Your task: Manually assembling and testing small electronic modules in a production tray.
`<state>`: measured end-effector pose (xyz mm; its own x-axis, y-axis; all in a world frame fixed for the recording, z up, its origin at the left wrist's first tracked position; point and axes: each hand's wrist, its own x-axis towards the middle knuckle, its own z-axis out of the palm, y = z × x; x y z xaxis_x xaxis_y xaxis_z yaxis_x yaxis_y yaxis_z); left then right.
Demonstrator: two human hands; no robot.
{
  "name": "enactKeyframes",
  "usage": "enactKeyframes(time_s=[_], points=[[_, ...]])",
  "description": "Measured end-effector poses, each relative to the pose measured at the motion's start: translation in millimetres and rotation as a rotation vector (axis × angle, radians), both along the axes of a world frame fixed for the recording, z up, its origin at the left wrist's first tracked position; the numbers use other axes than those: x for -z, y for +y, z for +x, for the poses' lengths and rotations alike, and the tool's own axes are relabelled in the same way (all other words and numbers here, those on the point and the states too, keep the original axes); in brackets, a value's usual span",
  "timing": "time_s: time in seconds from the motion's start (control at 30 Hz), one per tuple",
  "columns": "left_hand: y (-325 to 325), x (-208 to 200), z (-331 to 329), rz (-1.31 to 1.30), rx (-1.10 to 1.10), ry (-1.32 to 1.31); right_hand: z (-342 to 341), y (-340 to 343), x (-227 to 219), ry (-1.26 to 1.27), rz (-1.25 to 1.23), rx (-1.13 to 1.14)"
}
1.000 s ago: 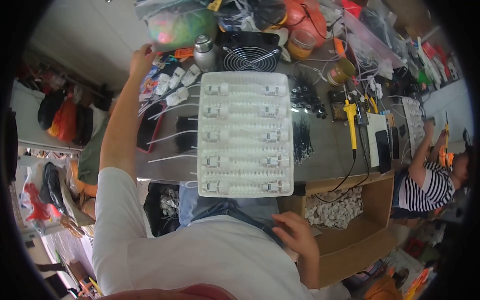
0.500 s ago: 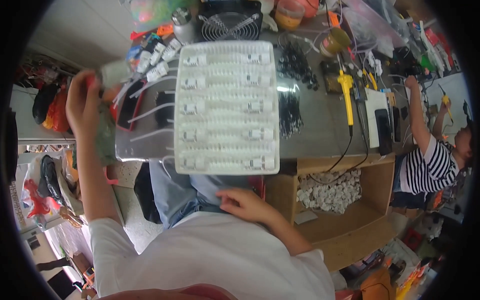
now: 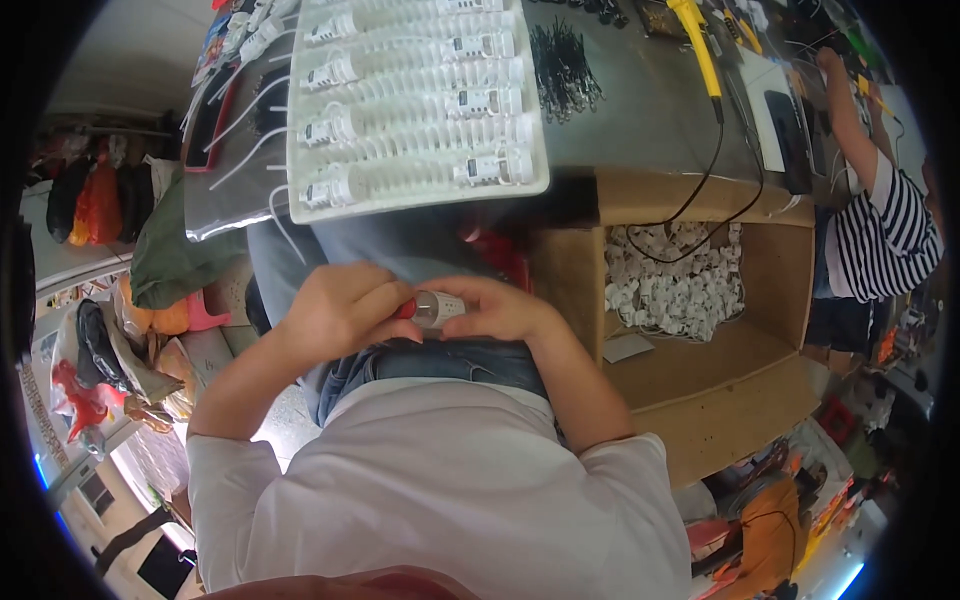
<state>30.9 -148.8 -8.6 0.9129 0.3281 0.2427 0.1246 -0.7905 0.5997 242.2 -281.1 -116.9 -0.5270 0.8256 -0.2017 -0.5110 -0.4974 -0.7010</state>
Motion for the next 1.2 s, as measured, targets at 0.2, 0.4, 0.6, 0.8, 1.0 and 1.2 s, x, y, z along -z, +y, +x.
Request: enactKeyframes(time_s=[0.2, 0.4, 0.6, 0.8, 1.0, 1.2], points=[[-4.9, 18.8, -2.4, 0.355, 0.216, -0.122, 6.3, 10.3, 21.9, 0.094, 0.033, -0.319], [-12.5, 32.3, 2.6, 0.312, 0.11, -0.068, 8.7, 11.2, 29.4, 0.011, 0.065, -0.271], [-25.3, 36.0, 5.1, 0.21, -0.263, 0.091, 8.2, 14.6, 25.0, -0.065, 0.067, -0.061], [-28.7, 19.3, 11.7, -0.03, -0.248, 0.046, 20.1, 14.7, 24.3, -0.074, -0.04, 0.077], [-23.2, 44.3, 3.4, -0.062, -0.053, 0.12, 26.6, 21.1, 33.0, -0.133, -0.05, 0.013], [-21.2, 69.0, 17.1, 0.264, -0.34, 0.043, 26.6, 32.3, 34.9, -0.128, -0.04, 0.031]])
